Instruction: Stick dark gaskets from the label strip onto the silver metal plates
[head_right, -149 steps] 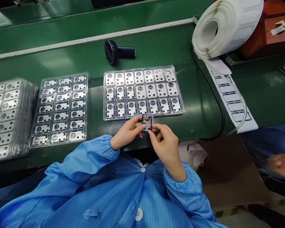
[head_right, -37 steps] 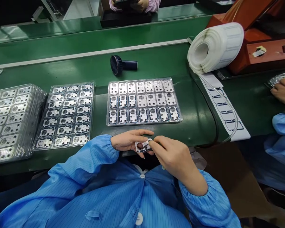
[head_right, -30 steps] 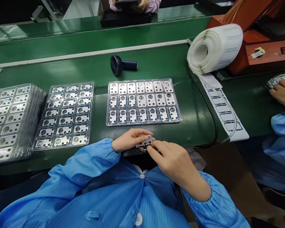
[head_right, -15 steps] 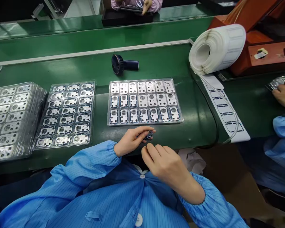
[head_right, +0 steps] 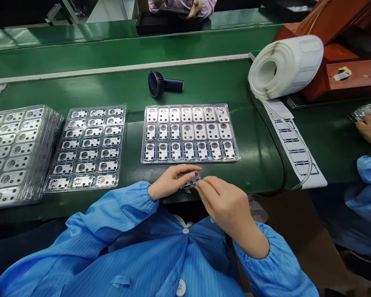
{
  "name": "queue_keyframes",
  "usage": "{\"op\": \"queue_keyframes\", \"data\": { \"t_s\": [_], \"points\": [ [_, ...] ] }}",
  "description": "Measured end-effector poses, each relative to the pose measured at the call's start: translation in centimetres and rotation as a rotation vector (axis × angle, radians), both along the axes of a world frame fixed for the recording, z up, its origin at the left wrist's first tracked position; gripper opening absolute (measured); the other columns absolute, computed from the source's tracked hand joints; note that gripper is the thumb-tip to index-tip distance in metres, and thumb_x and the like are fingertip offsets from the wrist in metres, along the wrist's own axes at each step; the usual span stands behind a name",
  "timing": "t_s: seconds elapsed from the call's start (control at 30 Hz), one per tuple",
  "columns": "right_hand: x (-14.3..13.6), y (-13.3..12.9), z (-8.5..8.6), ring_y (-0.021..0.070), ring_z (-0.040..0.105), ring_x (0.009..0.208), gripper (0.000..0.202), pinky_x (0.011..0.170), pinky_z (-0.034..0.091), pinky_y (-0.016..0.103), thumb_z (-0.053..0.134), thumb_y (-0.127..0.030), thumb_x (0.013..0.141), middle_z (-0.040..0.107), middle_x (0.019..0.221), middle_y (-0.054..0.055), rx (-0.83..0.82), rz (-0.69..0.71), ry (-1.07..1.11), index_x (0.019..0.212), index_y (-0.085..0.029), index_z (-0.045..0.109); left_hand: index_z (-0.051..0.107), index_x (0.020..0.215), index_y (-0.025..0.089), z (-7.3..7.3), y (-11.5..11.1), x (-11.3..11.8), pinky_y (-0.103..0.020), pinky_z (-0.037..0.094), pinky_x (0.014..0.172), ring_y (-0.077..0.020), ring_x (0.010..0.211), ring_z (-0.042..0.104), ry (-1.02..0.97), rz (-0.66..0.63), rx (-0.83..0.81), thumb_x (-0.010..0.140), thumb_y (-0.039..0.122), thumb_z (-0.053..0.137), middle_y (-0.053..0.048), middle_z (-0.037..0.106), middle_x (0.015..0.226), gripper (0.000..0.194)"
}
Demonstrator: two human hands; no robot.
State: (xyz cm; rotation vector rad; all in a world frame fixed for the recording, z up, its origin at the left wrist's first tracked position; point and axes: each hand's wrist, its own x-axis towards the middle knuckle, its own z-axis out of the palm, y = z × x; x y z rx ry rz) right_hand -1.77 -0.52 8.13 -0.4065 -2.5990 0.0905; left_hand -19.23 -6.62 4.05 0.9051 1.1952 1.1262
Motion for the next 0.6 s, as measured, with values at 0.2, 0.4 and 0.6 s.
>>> {"op": "queue_keyframes", "data": {
  "t_s": [0.2, 0.4, 0.6],
  "points": [
    [0.19, 0.97, -0.03, 0.0133, 0.059, 0.059, 0.012, 0.054, 0.048, 0.026, 0.055, -0.025, 0.095, 0.067, 0.081, 0.003, -0.505, -0.136, 0.129, 0.087, -0.021, 0.064, 0.054, 0.108, 0.017, 0.61, 0.22, -0.54, -0.020, 0.048, 0.052, -0.0175, 0.075, 0.070, -0.243, -0.018, -0.145, 0.082, 0.057, 0.063, -0.005, 0.063, 0.088, 0.048],
    [0.42, 1.09, -0.42, 0.0157, 0.059, 0.059, 0.019, 0.048, 0.046, 0.025, 0.061, -0.036, 0.091, 0.067, 0.075, 0.004, -0.813, -0.249, 0.168, 0.084, -0.020, 0.067, 0.066, 0.105, 0.015, 0.63, 0.40, -1.02, -0.019, 0.041, 0.058, -0.0110, 0.077, 0.061, -0.459, -0.113, -0.201, 0.080, 0.073, 0.052, -0.010, 0.065, 0.102, 0.065],
    [0.19, 0.80, -0.82, 0.0160, 0.060, 0.059, 0.024, 0.049, 0.048, 0.024, 0.066, -0.043, 0.087, 0.068, 0.074, 0.004, -1.003, -0.319, 0.263, 0.085, -0.019, 0.069, 0.071, 0.110, 0.018, 0.75, 0.37, -0.82, -0.019, 0.040, 0.064, -0.0095, 0.081, 0.051, -0.401, -0.142, -0.136, 0.074, 0.048, 0.076, -0.006, 0.063, 0.098, 0.048]
  ]
}}
